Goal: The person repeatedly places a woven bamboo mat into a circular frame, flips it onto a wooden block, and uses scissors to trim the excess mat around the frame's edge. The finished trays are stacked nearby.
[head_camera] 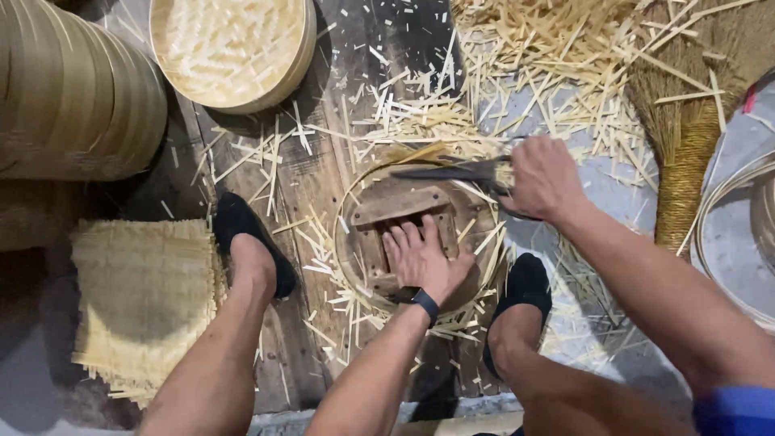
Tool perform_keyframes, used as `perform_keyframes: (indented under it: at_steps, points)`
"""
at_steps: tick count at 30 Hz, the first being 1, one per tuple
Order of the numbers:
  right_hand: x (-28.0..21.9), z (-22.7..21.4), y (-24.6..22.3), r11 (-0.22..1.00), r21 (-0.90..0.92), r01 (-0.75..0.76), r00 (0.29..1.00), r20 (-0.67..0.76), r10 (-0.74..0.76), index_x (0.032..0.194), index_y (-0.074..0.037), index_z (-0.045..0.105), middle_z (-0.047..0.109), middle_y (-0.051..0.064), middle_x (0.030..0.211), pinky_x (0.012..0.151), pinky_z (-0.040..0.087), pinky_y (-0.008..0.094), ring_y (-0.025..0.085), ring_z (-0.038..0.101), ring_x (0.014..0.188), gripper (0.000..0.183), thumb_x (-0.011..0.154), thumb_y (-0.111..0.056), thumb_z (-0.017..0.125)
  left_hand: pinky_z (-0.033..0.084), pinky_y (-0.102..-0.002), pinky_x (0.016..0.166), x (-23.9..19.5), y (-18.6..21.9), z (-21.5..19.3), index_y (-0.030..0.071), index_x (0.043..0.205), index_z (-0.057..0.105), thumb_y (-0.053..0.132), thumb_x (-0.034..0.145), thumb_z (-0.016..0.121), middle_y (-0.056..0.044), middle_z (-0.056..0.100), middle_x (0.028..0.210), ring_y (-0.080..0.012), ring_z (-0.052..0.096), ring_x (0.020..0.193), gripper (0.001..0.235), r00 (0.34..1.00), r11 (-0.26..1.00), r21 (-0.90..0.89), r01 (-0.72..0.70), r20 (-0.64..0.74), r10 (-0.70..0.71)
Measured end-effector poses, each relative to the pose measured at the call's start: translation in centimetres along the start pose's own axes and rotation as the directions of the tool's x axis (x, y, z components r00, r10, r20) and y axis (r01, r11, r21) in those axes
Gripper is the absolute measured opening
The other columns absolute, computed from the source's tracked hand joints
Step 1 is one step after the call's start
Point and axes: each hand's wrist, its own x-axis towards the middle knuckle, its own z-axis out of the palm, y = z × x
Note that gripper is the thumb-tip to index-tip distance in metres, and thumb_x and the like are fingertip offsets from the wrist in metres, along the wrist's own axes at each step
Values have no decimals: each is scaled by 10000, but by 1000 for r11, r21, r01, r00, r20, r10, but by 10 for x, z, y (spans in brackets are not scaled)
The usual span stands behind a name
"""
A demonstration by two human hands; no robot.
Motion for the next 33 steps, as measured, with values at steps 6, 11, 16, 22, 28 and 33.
perform_keyframes:
  at_steps: [6, 11, 16, 22, 28, 33]
  points:
    - [-28, 56, 59, 994, 54, -95, 950, 305, 74, 984, -90, 735, 652, 121, 894, 818, 539, 443, 279, 619, 911, 336, 981, -394, 592, 113, -558, 1243, 2, -32, 4, -97, 1440, 445, 434, 638, 752, -379, 388, 1496, -541, 283, 1447, 1010, 951, 953, -46, -300, 63, 302]
    - [-33, 41, 44, 996, -38, -82, 978, 191, 88, 974, -89, 718, 659, 113, 941, 822, 531, 426, 266, 627, 940, 506, 799, -563, 692, 138, -563, 1250, 6, -45, 22, -104, 1442, 457, 425, 697, 741, -400, 382, 1508, -564, 283, 1448, 957, 892, 891, 29, -452, -4, 453]
    - [-3, 11, 8, 991, -121, -49, 951, 297, 83, 1031, -54, 694, 646, 94, 961, 823, 528, 369, 220, 622, 922, 669, 766, -668, 719, 146, -555, 1241, 1, -44, 12, -91, 1434, 463, 364, 674, 770, -386, 386, 1501, -552, 292, 1433, 938, 897, 895, 63, -442, 45, 440]
    - [-45, 41, 52, 991, 52, -120, 934, 344, 95, 1014, -141, 717, 657, 81, 925, 805, 543, 378, 222, 623, 903, 393, 874, -507, 686, 141, -515, 1260, -3, -52, -24, -21, 1449, 465, 351, 590, 847, -285, 393, 1538, -437, 305, 1475, 1011, 776, 787, 107, -608, 291, 560]
    - [2, -1, 15, 998, -18, -55, 954, 295, 58, 938, -53, 714, 665, 128, 877, 740, 549, 379, 245, 635, 858, 615, 806, -653, 693, 135, -488, 1260, 1, -50, -25, 6, 1456, 454, 403, 586, 875, -263, 351, 1578, -418, 276, 1496, 1044, 760, 768, 127, -628, 312, 570]
    - [6, 25, 27, 995, 75, -61, 948, 316, 35, 922, -93, 752, 687, 121, 840, 713, 565, 415, 263, 671, 780, 469, 807, -539, 663, 115, -497, 1232, 7, -58, -24, 17, 1510, 393, 394, 560, 896, -271, 301, 1576, -397, 265, 1471, 1139, 702, 685, 233, -690, 444, 557]
